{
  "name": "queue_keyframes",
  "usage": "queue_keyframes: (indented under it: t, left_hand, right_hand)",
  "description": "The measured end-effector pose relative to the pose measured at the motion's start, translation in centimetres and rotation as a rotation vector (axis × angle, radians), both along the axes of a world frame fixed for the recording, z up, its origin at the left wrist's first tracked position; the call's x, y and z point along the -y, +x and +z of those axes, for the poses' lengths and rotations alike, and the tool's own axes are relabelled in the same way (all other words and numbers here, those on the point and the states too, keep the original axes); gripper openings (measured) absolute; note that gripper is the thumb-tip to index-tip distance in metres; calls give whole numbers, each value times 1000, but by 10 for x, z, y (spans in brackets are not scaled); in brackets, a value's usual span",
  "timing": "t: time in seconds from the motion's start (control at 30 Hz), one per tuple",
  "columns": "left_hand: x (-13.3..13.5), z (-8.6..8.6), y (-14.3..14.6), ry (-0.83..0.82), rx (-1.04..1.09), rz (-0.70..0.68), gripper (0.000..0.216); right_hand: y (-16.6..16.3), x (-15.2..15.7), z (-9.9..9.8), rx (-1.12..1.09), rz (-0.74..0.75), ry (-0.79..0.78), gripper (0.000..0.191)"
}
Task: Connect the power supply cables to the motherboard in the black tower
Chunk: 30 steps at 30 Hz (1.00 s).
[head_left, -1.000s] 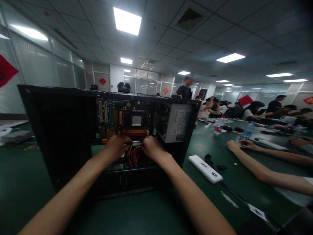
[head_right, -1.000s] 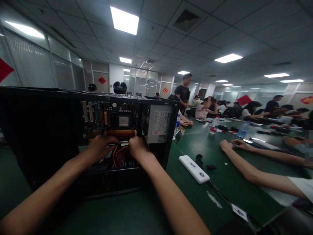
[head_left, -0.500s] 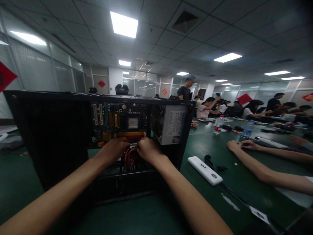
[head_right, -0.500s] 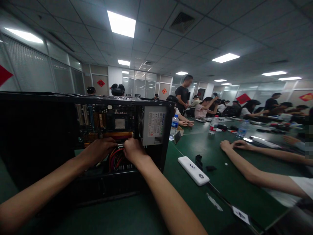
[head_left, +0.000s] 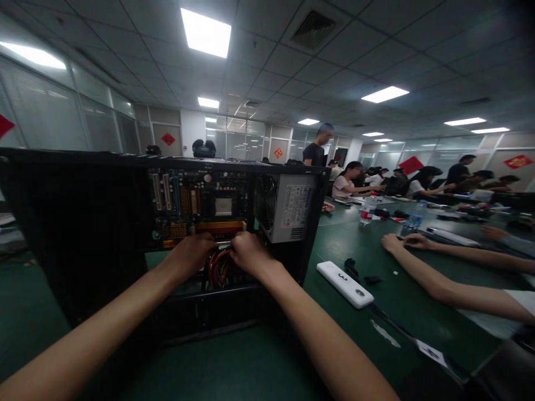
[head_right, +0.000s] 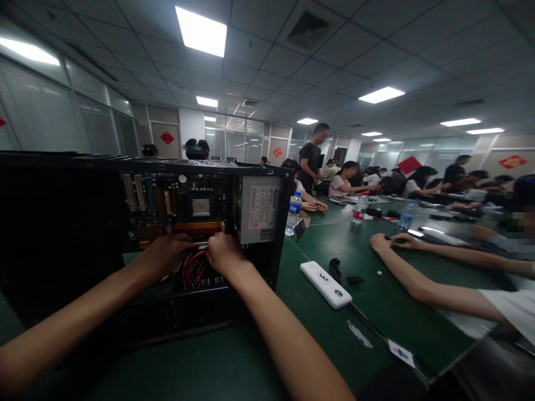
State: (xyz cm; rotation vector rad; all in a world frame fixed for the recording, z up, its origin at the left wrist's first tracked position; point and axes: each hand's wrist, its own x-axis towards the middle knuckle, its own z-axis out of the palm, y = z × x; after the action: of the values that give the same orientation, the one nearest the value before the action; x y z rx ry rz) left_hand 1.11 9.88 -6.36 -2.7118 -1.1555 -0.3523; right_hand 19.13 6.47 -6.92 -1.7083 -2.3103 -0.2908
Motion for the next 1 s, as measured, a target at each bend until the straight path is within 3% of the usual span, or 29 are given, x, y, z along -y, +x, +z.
queue_keyframes:
  t: [1.0]
  left_hand:
    - [3, 1, 1, 19, -92, 42, 33]
  right_hand:
    - [-5, 5, 0, 10, -22, -12, 24]
